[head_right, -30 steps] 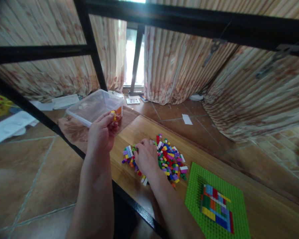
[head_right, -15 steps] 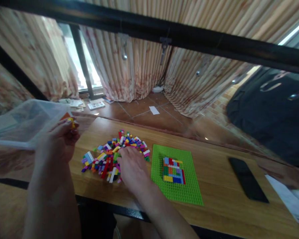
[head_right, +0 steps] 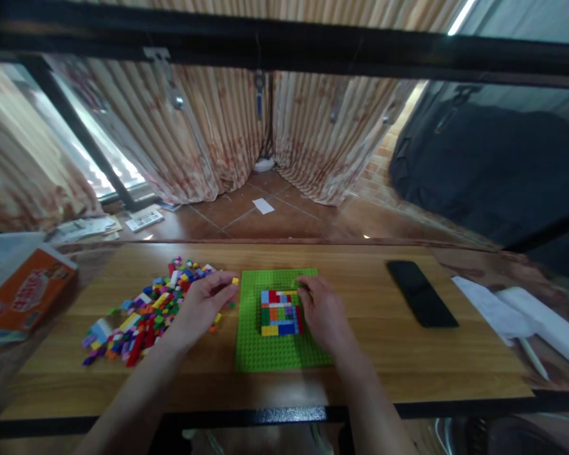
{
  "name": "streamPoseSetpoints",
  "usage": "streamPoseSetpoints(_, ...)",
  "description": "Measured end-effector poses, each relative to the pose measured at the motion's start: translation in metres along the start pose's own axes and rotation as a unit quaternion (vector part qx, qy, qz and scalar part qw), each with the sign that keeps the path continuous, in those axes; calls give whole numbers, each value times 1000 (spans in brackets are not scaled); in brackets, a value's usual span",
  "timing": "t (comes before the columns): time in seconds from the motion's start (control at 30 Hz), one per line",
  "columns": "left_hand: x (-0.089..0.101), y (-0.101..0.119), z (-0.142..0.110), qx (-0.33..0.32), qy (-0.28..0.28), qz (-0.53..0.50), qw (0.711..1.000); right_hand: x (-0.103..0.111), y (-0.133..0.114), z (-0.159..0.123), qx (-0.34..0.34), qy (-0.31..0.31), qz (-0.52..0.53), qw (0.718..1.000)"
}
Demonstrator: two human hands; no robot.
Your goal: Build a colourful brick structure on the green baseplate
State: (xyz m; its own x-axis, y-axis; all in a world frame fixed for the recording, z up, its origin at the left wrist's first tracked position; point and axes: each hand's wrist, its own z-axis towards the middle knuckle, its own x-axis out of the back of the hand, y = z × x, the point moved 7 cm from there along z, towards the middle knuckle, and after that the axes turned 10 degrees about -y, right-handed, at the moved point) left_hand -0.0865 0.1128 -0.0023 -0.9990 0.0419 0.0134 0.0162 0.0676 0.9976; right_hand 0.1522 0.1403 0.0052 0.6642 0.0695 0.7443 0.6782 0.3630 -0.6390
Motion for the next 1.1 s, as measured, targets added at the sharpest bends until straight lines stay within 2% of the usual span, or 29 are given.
streamPoseSetpoints(0.1, -15, -13, 3, 6, -23, 27, 999, -3, 2, 0, 11, -21, -4, 1000)
streamPoseSetpoints(0.23, -21, -20, 7, 8, -27, 51, 998, -3, 10, -1, -4, -36, 0, 999)
streamPoseSetpoints(0.63, -24, -16, 7, -11, -38, 91, 995, -14, 4, 2, 2, -85, -8, 996)
streamPoseSetpoints(1.1, -25, -19, 6, -17, -49, 102, 993, -13, 2, 0, 5, -88, -8, 996)
